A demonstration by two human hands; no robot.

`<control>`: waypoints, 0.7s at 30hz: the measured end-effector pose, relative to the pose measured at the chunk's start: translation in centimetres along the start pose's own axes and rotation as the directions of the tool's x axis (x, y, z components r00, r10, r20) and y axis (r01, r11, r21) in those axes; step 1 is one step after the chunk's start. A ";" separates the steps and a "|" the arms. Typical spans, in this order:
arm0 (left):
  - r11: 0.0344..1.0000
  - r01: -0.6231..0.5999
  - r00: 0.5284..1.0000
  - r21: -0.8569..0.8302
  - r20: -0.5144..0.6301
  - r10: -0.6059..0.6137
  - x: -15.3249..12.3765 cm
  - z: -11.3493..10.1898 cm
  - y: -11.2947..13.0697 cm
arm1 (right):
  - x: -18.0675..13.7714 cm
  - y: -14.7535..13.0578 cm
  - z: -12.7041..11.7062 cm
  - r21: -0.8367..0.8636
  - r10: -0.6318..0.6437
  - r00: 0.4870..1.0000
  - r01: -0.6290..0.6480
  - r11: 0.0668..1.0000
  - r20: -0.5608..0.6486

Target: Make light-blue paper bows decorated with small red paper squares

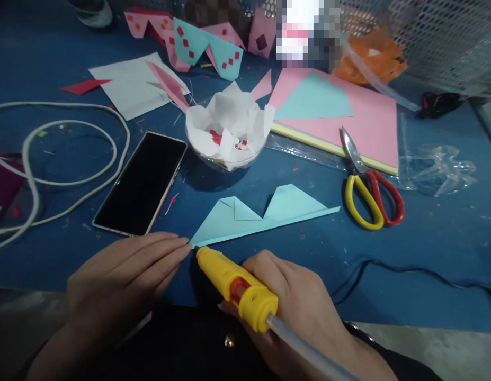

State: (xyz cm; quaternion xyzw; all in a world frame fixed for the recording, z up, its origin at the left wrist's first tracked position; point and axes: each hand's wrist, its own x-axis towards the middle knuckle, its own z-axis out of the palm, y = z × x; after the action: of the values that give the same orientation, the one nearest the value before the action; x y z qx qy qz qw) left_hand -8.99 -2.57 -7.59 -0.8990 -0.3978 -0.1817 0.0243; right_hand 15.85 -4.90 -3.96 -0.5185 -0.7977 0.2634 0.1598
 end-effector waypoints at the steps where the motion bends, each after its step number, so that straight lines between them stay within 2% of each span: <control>1: 1.000 0.002 1.000 -0.004 0.000 -0.002 0.0 0.0 0.0 | 0.0 0.0 0.0 -0.013 -0.011 1.000 0.011 1.000 -0.008; 5: 1.000 -0.001 1.000 -0.010 0.001 0.001 -0.2 -0.1 0.0 | 0.1 0.0 -0.1 -0.049 -0.050 0.998 0.048 0.998 -0.033; 21: 0.998 0.007 0.999 -0.070 -0.033 -0.009 -0.1 0.1 -0.2 | 0.7 -0.3 -0.2 -0.070 -0.072 0.995 0.067 0.995 -0.068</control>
State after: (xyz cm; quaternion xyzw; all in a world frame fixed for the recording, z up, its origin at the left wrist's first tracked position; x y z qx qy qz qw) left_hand -9.17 -2.45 -7.72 -0.8945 -0.3944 -0.2104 -0.0013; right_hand 15.42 -4.30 -3.64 -0.5046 -0.8175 0.2121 0.1794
